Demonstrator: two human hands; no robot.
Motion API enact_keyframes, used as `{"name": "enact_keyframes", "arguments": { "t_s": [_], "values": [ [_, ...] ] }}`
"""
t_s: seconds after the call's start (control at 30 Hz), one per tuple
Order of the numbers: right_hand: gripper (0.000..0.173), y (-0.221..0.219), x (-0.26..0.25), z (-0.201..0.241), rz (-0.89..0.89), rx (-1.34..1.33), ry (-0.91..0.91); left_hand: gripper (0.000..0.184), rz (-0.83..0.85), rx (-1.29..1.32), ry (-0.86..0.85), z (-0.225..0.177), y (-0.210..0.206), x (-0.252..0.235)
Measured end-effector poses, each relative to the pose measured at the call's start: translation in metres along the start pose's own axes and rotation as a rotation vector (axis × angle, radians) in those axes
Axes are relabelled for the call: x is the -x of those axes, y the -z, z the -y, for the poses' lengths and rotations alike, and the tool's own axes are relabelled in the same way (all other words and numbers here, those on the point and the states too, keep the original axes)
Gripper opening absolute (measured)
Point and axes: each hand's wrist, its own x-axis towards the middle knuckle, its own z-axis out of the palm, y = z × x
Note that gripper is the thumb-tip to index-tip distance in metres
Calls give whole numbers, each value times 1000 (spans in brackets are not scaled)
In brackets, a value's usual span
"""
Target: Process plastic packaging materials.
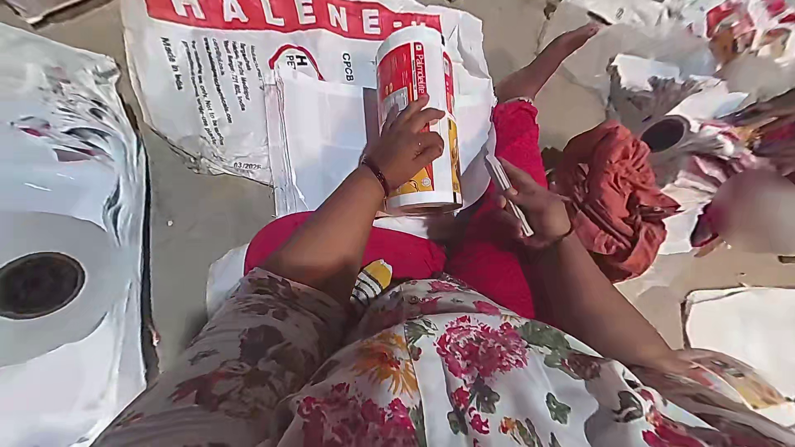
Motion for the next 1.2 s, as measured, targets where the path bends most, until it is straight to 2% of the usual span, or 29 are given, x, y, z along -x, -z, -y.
{"name": "enact_keyframes", "arguments": {
  "t_s": [0.1,0.27,0.5,0.6,0.67,0.8,0.9,0.97,1.03,1.1,1.17,1.2],
  "values": [
    [61,6,-19,-26,15,-158,37,49,3,8,-76,-5,-10,-1],
    [60,14,-32,-17,89,-197,46,51,70,-73,-170,-18,-20,-5],
    [68,23,-22,-18,216,-274,60,60,129,-147,-239,-19,-20,-12],
    [66,21,-23,-18,212,-272,67,68,69,-145,-223,-17,-18,-6],
    [64,21,-24,-19,219,-280,69,70,-33,-95,-203,-14,-20,-1],
    [65,22,-27,-22,213,-288,57,68,-301,199,-107,-4,-31,5],
    [63,18,-28,-25,178,-269,54,64,-405,360,-35,-3,-32,9],
    [60,15,-25,-24,112,-231,42,54,-423,370,24,-2,-28,12],
    [59,16,-25,-22,78,-229,45,46,-403,269,53,-5,-19,9],
    [58,17,-25,-23,64,-228,43,39,-294,58,128,-16,-4,4],
    [59,16,-25,-25,53,-212,31,36,-146,-116,351,-37,11,-4],
    [60,15,-25,-25,37,-196,18,45,-69,-160,493,-48,17,-8]
  ]
}}
